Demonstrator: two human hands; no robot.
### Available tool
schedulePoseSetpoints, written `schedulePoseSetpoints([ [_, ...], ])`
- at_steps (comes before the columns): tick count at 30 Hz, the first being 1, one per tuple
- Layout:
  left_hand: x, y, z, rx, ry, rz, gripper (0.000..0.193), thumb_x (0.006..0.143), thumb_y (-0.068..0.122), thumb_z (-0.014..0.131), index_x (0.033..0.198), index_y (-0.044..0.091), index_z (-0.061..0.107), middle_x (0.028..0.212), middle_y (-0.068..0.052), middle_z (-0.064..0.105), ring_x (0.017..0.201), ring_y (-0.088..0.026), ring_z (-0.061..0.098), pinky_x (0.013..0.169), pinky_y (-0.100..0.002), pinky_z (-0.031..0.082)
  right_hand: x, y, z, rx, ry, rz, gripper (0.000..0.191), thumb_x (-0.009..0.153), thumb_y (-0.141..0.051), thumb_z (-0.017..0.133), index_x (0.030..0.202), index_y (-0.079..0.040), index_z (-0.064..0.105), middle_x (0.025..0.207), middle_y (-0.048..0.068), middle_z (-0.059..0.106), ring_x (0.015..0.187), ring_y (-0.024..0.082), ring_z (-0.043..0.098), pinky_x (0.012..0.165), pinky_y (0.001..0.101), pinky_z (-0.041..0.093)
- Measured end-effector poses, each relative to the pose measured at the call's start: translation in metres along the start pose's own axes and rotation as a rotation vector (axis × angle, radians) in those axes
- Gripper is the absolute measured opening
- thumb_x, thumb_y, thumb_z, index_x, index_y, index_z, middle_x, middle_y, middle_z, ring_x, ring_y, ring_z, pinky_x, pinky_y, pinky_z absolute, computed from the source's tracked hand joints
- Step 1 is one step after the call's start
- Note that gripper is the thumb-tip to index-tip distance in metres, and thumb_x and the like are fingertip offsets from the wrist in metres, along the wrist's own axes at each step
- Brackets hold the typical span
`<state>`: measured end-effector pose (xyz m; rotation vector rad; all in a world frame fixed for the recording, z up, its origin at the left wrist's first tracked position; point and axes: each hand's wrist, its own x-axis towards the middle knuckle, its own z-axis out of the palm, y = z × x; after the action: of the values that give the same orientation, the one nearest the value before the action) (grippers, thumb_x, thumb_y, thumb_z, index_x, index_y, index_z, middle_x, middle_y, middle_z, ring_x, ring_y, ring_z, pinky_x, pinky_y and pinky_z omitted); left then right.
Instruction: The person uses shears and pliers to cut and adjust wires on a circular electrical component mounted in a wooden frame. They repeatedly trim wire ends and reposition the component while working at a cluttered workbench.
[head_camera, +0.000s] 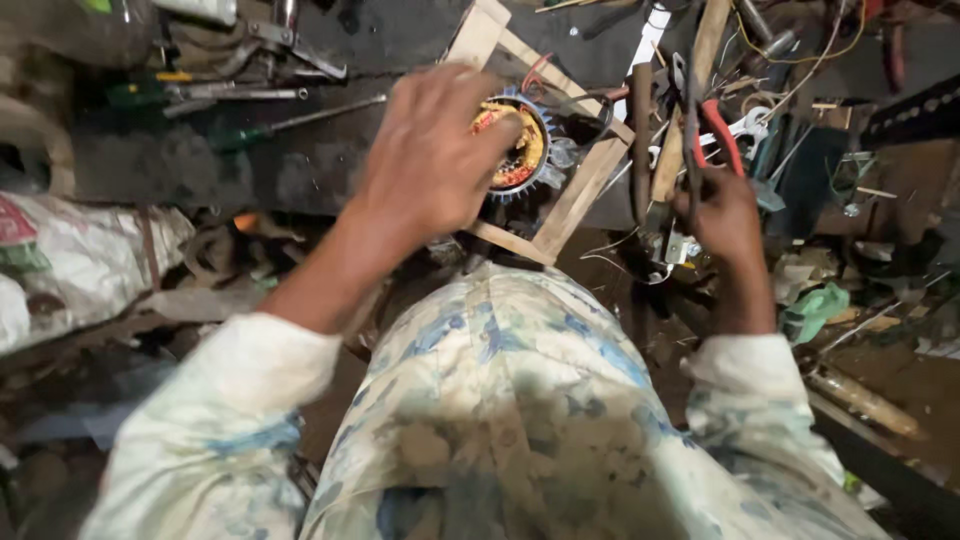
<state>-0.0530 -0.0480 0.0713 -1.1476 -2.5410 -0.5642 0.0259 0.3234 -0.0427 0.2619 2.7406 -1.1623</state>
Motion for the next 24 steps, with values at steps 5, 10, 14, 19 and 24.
schedulePoseSetpoints([
  [5,0.042,-0.022,0.020,0.192,-0.435,0.425,0.018,0.090,0.025,0.065,0.089,0.016,0.081,0.141,-0.013,0.062,0.141,-0.034,0.047,0.111,-0.059,0.030,-0.094,-0.033,0.040,0.589,0.000,0.266,0.020,0.088,-0.010,0.076,0.102,0.002,0.068,0.082,0.007,0.069,0.071,0.016,0.066,0.065,0.0301,0.052],
  [10,0.073,-0.031,0.045,0.496,-0.817,0.779,0.027,0.092,0.033,0.059,0.099,0.024,0.083,0.141,-0.005,0.059,0.135,-0.030,0.046,0.113,-0.067,0.018,-0.165,-0.074,0.103,0.881,-0.034,0.201,0.028,0.084,-0.010,0.078,0.105,0.003,0.066,0.082,0.006,0.071,0.071,0.015,0.070,0.065,0.0285,0.056],
  [14,0.073,-0.041,0.067,0.493,-0.878,0.968,0.031,0.083,0.037,0.062,0.107,0.028,0.081,0.146,-0.004,0.055,0.140,-0.031,0.042,0.113,-0.066,0.019,-0.207,-0.095,0.163,1.099,0.022,0.298,0.027,0.084,-0.010,0.079,0.103,0.004,0.067,0.081,0.009,0.071,0.069,0.015,0.068,0.062,0.0285,0.053],
  [19,0.065,-0.042,0.084,0.467,-0.881,1.046,0.026,0.090,0.033,0.064,0.105,0.024,0.083,0.142,-0.002,0.061,0.137,-0.026,0.047,0.111,-0.055,0.029,-0.233,-0.120,0.221,1.287,0.122,0.278,0.026,0.084,-0.011,0.080,0.100,0.001,0.065,0.079,0.007,0.069,0.067,0.013,0.067,0.059,0.0281,0.054],
  [24,0.066,-0.040,0.078,0.428,-0.878,1.078,0.025,0.100,0.031,0.064,0.106,0.018,0.084,0.145,-0.004,0.062,0.140,-0.026,0.047,0.111,-0.054,0.032,-0.242,-0.156,0.243,1.399,0.205,0.241,0.026,0.086,-0.011,0.079,0.102,0.003,0.065,0.082,0.006,0.067,0.070,0.011,0.063,0.060,0.0251,0.046],
])
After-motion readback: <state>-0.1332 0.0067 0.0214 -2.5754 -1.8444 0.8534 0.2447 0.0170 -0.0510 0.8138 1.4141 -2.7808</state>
